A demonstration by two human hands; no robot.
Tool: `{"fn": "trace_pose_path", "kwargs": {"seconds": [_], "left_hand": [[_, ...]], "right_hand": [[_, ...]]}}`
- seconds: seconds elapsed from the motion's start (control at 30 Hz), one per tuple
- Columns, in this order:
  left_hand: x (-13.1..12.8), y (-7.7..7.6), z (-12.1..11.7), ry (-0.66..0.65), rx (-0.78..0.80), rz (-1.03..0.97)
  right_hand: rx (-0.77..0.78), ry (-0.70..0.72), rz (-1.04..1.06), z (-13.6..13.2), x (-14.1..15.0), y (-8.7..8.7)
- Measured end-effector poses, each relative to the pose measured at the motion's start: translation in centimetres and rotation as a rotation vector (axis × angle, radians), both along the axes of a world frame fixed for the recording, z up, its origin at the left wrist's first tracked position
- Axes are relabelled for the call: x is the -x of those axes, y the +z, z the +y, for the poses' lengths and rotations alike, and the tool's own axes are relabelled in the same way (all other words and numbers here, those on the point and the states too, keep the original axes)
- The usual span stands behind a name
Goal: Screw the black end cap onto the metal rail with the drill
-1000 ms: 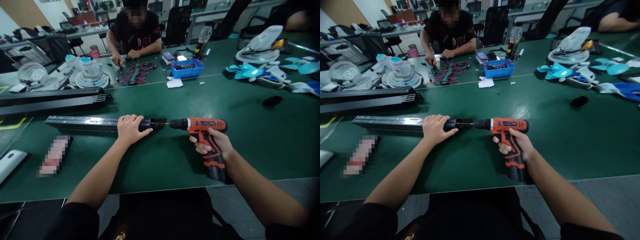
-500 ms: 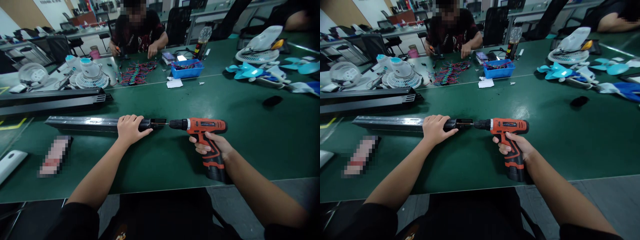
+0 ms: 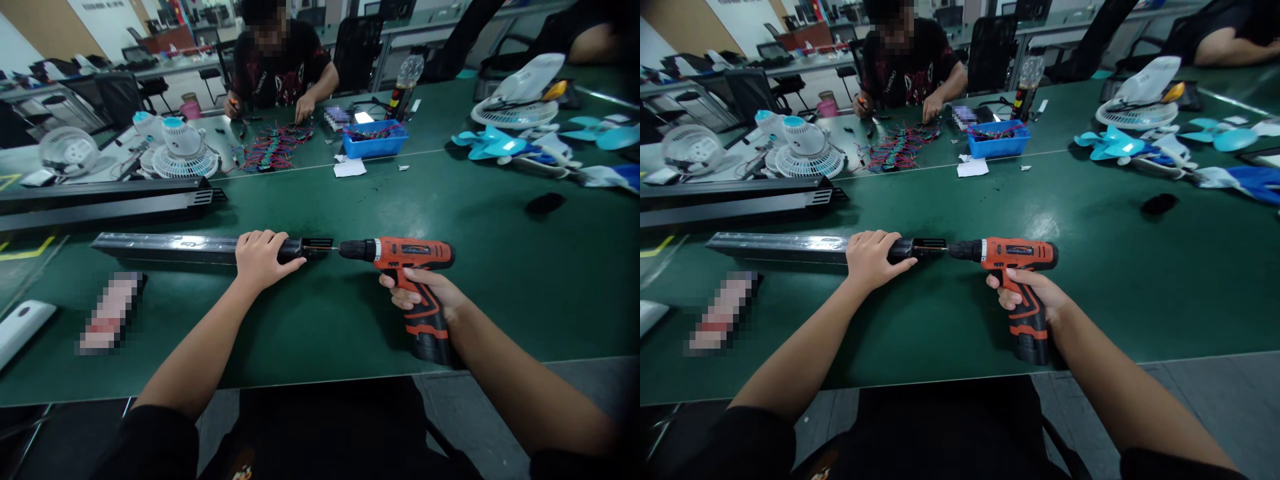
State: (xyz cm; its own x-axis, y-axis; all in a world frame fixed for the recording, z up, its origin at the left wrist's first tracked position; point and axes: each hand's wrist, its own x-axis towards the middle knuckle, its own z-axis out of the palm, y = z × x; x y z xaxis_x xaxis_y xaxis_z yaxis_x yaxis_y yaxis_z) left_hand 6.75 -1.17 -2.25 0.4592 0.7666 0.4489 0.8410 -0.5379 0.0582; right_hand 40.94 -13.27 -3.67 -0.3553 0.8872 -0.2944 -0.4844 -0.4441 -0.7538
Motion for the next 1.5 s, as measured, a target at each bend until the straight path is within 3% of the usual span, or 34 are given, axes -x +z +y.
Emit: {"fn": "trace_pose_path", "kwargs": {"seconds": [0.67,1.5], "left_hand": [[-0.04,-0.09,-0.02,0.007,-0.015,0.018],[-0.04,-0.04,-0.03,0.005,-0.032,0.031]], "right_hand": [[-0.007,0.034,0.098,0.11,-0.28,-0.42],[0.021,0.049,0.075,0.29,-0.49,-0.22]]}}
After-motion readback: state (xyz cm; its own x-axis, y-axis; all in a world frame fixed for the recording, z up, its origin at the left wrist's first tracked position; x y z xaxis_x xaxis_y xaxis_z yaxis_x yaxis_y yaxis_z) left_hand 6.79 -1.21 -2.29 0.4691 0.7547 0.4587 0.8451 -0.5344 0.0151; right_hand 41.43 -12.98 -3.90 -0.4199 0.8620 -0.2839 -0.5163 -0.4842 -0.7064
